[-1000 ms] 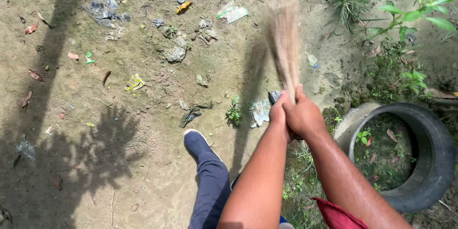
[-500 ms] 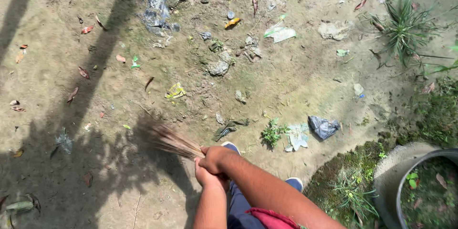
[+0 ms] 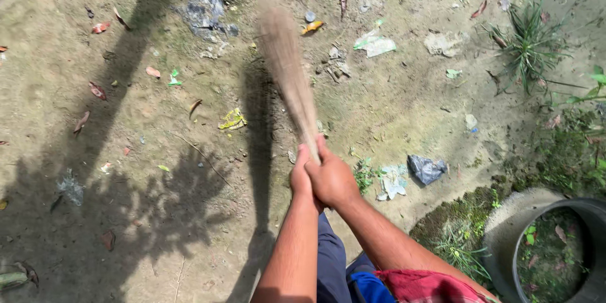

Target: The person sweeps the ground using a hand broom.

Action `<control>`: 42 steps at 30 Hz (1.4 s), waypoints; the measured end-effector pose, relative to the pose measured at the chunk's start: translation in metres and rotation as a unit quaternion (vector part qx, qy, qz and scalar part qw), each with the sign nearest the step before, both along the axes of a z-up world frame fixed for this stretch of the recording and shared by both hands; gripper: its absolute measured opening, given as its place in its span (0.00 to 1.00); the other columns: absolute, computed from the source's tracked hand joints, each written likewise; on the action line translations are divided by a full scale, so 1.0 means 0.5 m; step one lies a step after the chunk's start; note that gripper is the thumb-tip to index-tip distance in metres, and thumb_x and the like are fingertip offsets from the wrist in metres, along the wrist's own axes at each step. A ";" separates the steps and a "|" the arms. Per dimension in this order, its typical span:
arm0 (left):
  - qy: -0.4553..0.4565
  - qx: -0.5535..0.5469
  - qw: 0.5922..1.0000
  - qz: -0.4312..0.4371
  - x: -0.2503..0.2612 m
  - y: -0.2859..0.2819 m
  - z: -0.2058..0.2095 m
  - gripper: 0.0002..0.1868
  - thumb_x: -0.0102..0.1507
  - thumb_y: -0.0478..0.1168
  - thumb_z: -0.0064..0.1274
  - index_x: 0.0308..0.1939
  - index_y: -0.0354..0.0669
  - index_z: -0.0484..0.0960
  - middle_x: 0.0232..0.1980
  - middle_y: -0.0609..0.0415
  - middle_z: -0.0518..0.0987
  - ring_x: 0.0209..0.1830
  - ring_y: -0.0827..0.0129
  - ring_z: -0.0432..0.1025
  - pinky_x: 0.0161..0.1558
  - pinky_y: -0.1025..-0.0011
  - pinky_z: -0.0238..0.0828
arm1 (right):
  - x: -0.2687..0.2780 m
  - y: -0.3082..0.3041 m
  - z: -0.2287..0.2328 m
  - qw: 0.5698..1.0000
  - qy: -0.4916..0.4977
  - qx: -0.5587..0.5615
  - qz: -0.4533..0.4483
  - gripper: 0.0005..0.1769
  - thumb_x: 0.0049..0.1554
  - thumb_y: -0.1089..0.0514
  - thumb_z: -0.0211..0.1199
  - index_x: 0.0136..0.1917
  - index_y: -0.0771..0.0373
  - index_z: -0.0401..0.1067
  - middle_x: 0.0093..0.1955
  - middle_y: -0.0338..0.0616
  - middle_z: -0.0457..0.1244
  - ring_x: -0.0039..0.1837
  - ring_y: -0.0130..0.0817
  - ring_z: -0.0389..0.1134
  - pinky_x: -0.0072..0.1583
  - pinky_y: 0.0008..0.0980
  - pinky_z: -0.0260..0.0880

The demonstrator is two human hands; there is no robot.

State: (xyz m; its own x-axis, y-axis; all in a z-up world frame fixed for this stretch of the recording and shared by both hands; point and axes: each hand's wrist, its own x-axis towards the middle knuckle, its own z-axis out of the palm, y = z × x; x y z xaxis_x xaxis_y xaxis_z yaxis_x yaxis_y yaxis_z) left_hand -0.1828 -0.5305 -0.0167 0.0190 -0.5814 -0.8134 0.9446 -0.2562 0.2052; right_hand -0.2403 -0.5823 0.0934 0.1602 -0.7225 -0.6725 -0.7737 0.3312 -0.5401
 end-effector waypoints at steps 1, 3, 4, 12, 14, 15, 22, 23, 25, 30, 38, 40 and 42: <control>0.017 0.018 0.998 0.053 0.024 0.017 0.011 0.36 0.65 0.69 0.39 0.58 0.42 0.77 0.45 0.45 0.81 0.44 0.55 0.76 0.48 0.61 0.74 | 0.024 0.001 -0.004 0.997 -0.004 0.023 0.075 0.46 0.53 0.39 0.53 0.82 0.51 0.51 0.58 0.64 0.69 0.60 0.56 0.72 0.63 0.44 0.69; -0.015 0.075 0.978 0.195 0.075 0.049 0.027 0.35 0.68 0.67 0.39 0.62 0.44 0.75 0.52 0.48 0.79 0.51 0.55 0.75 0.54 0.59 0.72 | 0.094 0.004 -0.036 0.978 0.000 0.089 0.188 0.44 0.55 0.34 0.53 0.80 0.45 0.54 0.63 0.57 0.68 0.64 0.54 0.69 0.67 0.42 0.66; -0.020 0.072 0.978 0.197 0.102 0.063 0.030 0.35 0.68 0.67 0.39 0.62 0.44 0.75 0.52 0.48 0.79 0.51 0.55 0.75 0.54 0.59 0.72 | 0.133 0.009 -0.061 0.966 -0.017 0.098 0.239 0.43 0.55 0.33 0.54 0.80 0.46 0.54 0.66 0.58 0.66 0.65 0.54 0.68 0.67 0.41 0.66; 0.000 0.130 0.987 0.095 0.159 -0.063 -0.089 0.31 0.69 0.64 0.38 0.62 0.49 0.78 0.57 0.47 0.80 0.56 0.51 0.73 0.60 0.53 0.69 | 0.167 -0.102 -0.218 0.981 0.011 0.137 0.135 0.42 0.57 0.39 0.56 0.80 0.54 0.56 0.67 0.58 0.66 0.64 0.49 0.72 0.66 0.39 0.69; 0.010 0.136 0.991 -0.015 0.121 -0.154 -0.110 0.30 0.68 0.64 0.40 0.58 0.47 0.81 0.54 0.47 0.81 0.53 0.52 0.73 0.56 0.54 0.70 | 0.123 -0.164 -0.206 0.990 0.044 0.130 0.019 0.42 0.57 0.39 0.54 0.81 0.53 0.54 0.63 0.59 0.68 0.61 0.50 0.75 0.63 0.41 0.72; 0.003 0.107 0.993 -0.054 0.096 -0.191 -0.114 0.28 0.68 0.62 0.42 0.57 0.47 0.82 0.52 0.48 0.82 0.51 0.54 0.74 0.53 0.56 0.71 | 0.093 -0.189 -0.196 0.988 0.057 0.137 -0.035 0.43 0.57 0.38 0.52 0.82 0.52 0.53 0.61 0.60 0.70 0.59 0.52 0.76 0.61 0.42 0.73; -0.036 0.055 0.970 -0.234 0.026 -0.380 -0.082 0.29 0.68 0.62 0.46 0.55 0.40 0.80 0.48 0.45 0.80 0.46 0.55 0.74 0.49 0.58 0.72 | 0.001 -0.297 -0.106 0.981 0.023 -0.078 -0.173 0.46 0.61 0.34 0.53 0.80 0.67 0.51 0.61 0.70 0.66 0.63 0.58 0.70 0.63 0.43 0.69; -0.049 0.043 0.982 -0.176 0.026 -0.382 -0.069 0.29 0.67 0.62 0.46 0.56 0.41 0.81 0.49 0.48 0.81 0.48 0.56 0.74 0.51 0.60 0.72 | 0.003 -0.311 -0.092 0.988 0.014 -0.058 -0.143 0.46 0.59 0.35 0.53 0.81 0.63 0.50 0.61 0.69 0.66 0.63 0.58 0.70 0.63 0.44 0.69; -0.054 0.036 0.996 -0.058 0.033 -0.374 -0.041 0.32 0.67 0.64 0.45 0.60 0.41 0.81 0.53 0.49 0.82 0.52 0.57 0.76 0.56 0.62 0.71 | 0.016 -0.337 -0.079 0.999 0.004 -0.019 -0.046 0.45 0.57 0.36 0.53 0.82 0.57 0.51 0.62 0.67 0.66 0.63 0.58 0.70 0.64 0.43 0.68; 0.004 0.108 0.992 0.071 0.040 -0.403 0.010 0.40 0.66 0.70 0.32 0.68 0.47 0.72 0.61 0.47 0.78 0.57 0.53 0.74 0.60 0.54 0.68 | 0.047 -0.433 -0.141 0.982 -0.032 0.099 0.156 0.44 0.54 0.36 0.56 0.81 0.47 0.54 0.68 0.58 0.64 0.68 0.53 0.67 0.69 0.41 0.64; 0.053 0.099 0.986 -0.121 -0.171 -0.646 -0.151 0.33 0.67 0.65 0.40 0.63 0.46 0.78 0.59 0.47 0.81 0.57 0.53 0.74 0.60 0.57 0.69 | -0.197 -0.628 -0.276 0.994 0.065 0.085 -0.033 0.37 0.57 0.34 0.53 0.75 0.51 0.67 0.62 0.57 0.70 0.62 0.52 0.73 0.63 0.42 0.71; 0.000 0.106 0.972 -0.210 -0.228 -0.722 -0.182 0.32 0.68 0.64 0.45 0.59 0.41 0.81 0.55 0.45 0.81 0.51 0.55 0.75 0.54 0.58 0.71 | -0.257 -0.666 -0.277 0.991 0.082 0.072 -0.075 0.36 0.58 0.36 0.53 0.74 0.53 0.68 0.60 0.60 0.71 0.60 0.55 0.73 0.62 0.45 0.72; -0.018 0.105 0.963 -0.247 -0.250 -0.770 -0.180 0.31 0.68 0.63 0.45 0.58 0.42 0.81 0.54 0.47 0.82 0.50 0.57 0.75 0.54 0.59 0.71 | -0.288 -0.699 -0.263 0.983 0.095 0.016 -0.156 0.43 0.57 0.36 0.55 0.80 0.55 0.54 0.61 0.62 0.67 0.61 0.55 0.71 0.62 0.45 0.70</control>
